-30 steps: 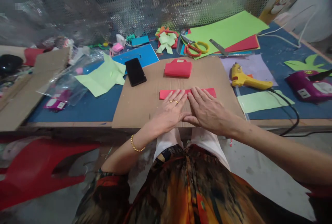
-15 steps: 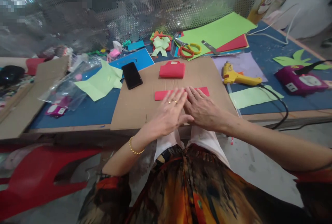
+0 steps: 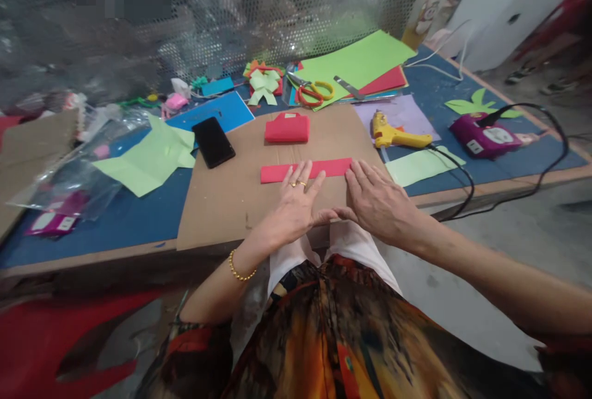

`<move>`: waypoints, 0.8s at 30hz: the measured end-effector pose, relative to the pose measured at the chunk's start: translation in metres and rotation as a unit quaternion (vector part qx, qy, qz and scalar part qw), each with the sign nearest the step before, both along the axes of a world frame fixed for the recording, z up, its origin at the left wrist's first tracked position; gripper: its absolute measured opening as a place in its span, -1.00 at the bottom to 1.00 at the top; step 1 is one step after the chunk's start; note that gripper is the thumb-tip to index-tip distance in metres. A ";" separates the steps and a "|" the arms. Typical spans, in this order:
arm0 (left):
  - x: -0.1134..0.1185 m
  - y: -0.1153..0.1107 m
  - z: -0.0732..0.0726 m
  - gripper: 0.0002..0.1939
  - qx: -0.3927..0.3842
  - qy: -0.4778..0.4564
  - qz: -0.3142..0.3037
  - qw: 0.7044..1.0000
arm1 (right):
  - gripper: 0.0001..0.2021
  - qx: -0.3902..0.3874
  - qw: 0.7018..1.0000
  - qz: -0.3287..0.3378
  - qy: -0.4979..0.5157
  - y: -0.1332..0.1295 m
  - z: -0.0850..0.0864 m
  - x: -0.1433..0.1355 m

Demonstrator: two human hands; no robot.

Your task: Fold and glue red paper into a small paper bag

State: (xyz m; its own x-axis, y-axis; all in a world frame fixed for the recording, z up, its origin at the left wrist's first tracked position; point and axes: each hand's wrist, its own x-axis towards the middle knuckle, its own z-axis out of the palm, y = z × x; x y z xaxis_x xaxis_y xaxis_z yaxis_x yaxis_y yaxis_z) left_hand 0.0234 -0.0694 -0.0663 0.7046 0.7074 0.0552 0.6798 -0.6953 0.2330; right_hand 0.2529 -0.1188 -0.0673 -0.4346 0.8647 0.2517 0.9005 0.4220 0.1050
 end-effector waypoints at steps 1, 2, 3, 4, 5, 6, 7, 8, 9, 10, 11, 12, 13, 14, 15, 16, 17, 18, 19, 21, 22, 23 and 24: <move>0.000 0.000 -0.001 0.06 0.005 -0.002 -0.003 1.000 | -0.24 0.002 1.000 -0.017 -0.002 -0.001 0.004 0.000; 0.000 0.001 -0.002 0.04 0.012 -0.003 -0.008 1.000 | -0.26 0.003 1.000 -0.026 -0.002 0.000 0.008 -0.002; 0.000 0.002 -0.003 0.01 0.021 -0.003 -0.012 1.000 | -0.29 0.002 1.000 -0.028 -0.001 0.002 0.012 -0.005; 0.000 0.003 -0.006 -0.02 0.032 -0.001 -0.012 0.999 | -0.25 0.013 1.000 -0.027 0.006 0.006 0.015 -0.010; -0.001 0.004 -0.008 -0.04 0.044 0.002 -0.010 0.999 | -0.23 0.009 1.000 0.001 0.014 0.011 0.016 -0.014; -0.001 0.005 -0.011 -0.04 0.055 0.001 -0.005 0.998 | -0.25 -0.023 0.999 0.045 0.016 0.016 0.016 -0.018; -0.002 0.006 -0.013 -0.02 0.067 -0.004 0.005 0.998 | -0.24 -0.052 0.996 0.071 0.026 0.020 0.014 -0.020; -0.003 0.006 -0.014 0.00 0.076 -0.008 0.009 0.997 | -0.22 -0.069 0.994 0.078 0.037 0.023 0.012 -0.021; -0.003 0.007 -0.015 0.01 0.080 -0.010 0.009 0.997 | -0.20 -0.080 0.993 0.078 0.046 0.024 0.010 -0.020; -0.004 0.007 -0.014 0.02 0.080 -0.009 0.007 0.997 | -0.18 -0.081 0.993 0.071 0.053 0.024 0.007 -0.018; -0.004 0.007 -0.013 0.03 0.078 -0.004 0.003 0.997 | -0.16 -0.076 0.993 0.063 0.058 0.022 0.004 -0.015; -0.005 0.006 -0.011 0.03 0.073 0.004 0.001 0.997 | -0.14 -0.070 0.994 0.059 0.061 0.020 0.002 -0.012; -0.007 0.006 -0.009 0.03 0.070 0.014 0.003 0.997 | -0.13 -0.063 0.994 0.058 0.064 0.017 0.000 -0.009; -0.010 0.005 -0.007 0.03 0.069 0.023 0.008 0.997 | -0.13 -0.058 0.994 0.062 0.069 0.015 -0.001 -0.006; -0.014 0.005 -0.006 0.02 0.072 0.031 0.018 0.997 | -0.13 -0.053 0.994 0.065 0.073 0.013 -0.002 -0.005; -0.021 0.004 -0.005 0.00 0.078 0.038 0.029 0.996 | -0.14 -0.047 0.994 0.066 0.077 0.012 -0.003 -0.004; -0.029 0.004 -0.005 -0.02 0.087 0.043 0.042 0.994 | -0.15 -0.041 0.994 0.067 0.077 0.011 -0.003 -0.004; -0.038 0.003 -0.005 -0.04 0.096 0.048 0.053 0.993 | -0.16 -0.034 0.994 0.068 0.073 0.011 -0.003 -0.004; -0.049 0.001 -0.006 -0.04 0.106 0.052 0.063 0.991 | -0.17 -0.027 0.995 0.068 0.067 0.012 -0.002 -0.005; -0.070 -0.004 -0.006 -0.05 0.121 0.064 0.085 0.987 | -0.18 -0.014 0.996 0.071 0.059 0.013 -0.002 -0.005; -0.078 -0.007 -0.005 -0.05 0.128 0.071 0.096 0.985 | -0.18 -0.009 0.996 0.073 0.057 0.013 -0.002 -0.006; -0.084 -0.010 -0.003 -0.04 0.134 0.080 0.104 0.982 | -0.18 -0.004 0.996 0.076 0.055 0.014 -0.002 -0.005; -0.086 -0.013 -0.001 -0.03 0.142 0.089 0.110 0.980 | -0.18 0.001 0.995 0.079 0.053 0.015 -0.002 -0.005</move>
State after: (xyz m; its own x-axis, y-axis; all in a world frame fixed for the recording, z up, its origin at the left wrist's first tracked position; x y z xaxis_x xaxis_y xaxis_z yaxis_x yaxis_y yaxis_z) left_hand -0.0629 -0.0821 -0.0671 0.5525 0.8174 0.1629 0.8332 -0.5464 -0.0843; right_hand 0.2478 -0.1043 -0.0693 -0.5368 0.7869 0.3044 0.8286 0.5597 0.0142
